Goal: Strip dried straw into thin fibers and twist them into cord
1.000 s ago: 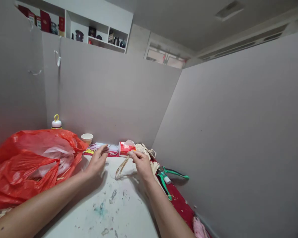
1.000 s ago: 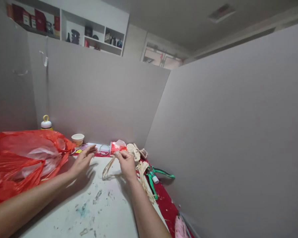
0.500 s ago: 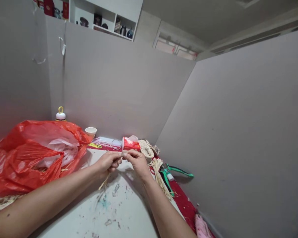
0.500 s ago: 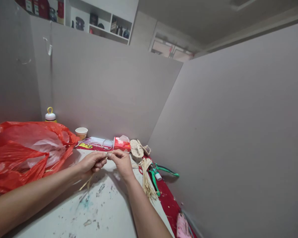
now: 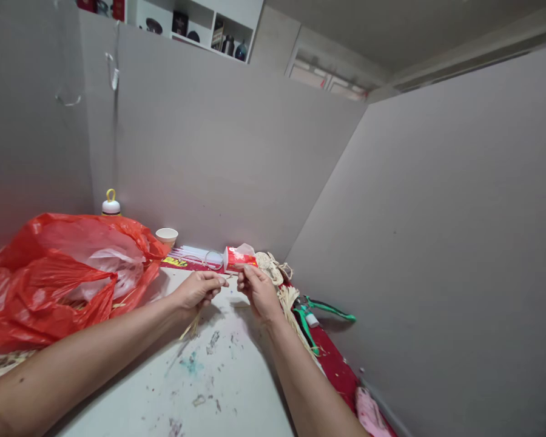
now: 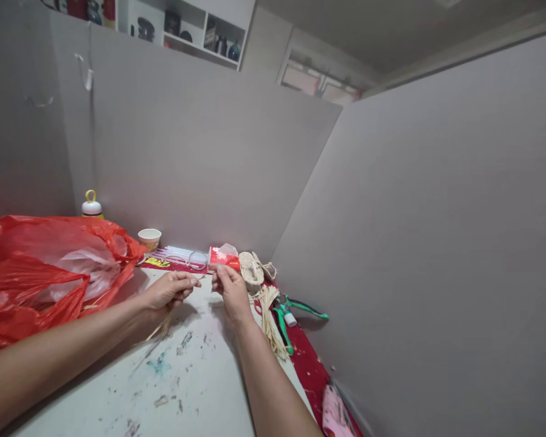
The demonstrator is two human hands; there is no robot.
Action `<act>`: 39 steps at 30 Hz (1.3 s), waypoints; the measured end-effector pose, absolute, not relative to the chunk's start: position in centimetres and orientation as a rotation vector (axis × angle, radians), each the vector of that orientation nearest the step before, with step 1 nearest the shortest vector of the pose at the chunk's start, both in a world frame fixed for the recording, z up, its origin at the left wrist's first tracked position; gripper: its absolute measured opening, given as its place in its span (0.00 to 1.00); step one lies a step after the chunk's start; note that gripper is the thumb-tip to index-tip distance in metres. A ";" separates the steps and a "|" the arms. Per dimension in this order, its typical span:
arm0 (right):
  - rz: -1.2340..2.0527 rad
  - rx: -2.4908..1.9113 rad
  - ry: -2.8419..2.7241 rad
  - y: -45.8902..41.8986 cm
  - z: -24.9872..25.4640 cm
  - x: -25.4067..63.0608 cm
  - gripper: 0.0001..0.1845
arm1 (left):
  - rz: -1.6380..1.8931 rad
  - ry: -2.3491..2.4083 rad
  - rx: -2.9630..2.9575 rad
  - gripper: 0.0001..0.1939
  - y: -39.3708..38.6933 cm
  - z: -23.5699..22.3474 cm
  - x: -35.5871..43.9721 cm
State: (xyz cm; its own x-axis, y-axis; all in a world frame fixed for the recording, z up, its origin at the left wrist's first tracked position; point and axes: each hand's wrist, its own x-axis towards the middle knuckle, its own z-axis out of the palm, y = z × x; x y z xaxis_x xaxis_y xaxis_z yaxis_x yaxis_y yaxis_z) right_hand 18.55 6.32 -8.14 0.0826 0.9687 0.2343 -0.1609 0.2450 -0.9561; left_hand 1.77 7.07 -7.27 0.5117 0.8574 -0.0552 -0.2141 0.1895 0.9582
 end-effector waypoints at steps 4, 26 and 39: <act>1.029 -1.008 -1.221 6.1 -8.0 18.3 0.22 | 0.878 0.726 1.165 0.19 7.3 -7.6 1.8; 0.625 -1.149 -1.557 6.1 -8.7 18.6 0.20 | 0.880 0.775 1.244 0.12 6.8 -7.7 2.2; 0.448 -1.159 -1.883 5.1 -8.6 18.1 0.14 | 0.777 0.775 1.320 0.17 7.2 -7.8 2.1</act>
State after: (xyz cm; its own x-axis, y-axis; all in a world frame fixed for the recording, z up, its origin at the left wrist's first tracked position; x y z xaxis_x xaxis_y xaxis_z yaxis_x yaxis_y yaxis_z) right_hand 18.13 5.08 -8.63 -0.2020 0.8538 0.4797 0.5463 0.5048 -0.6684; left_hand 2.06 7.17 -7.76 0.5322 0.8453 -0.0481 -0.0499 0.0880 0.9949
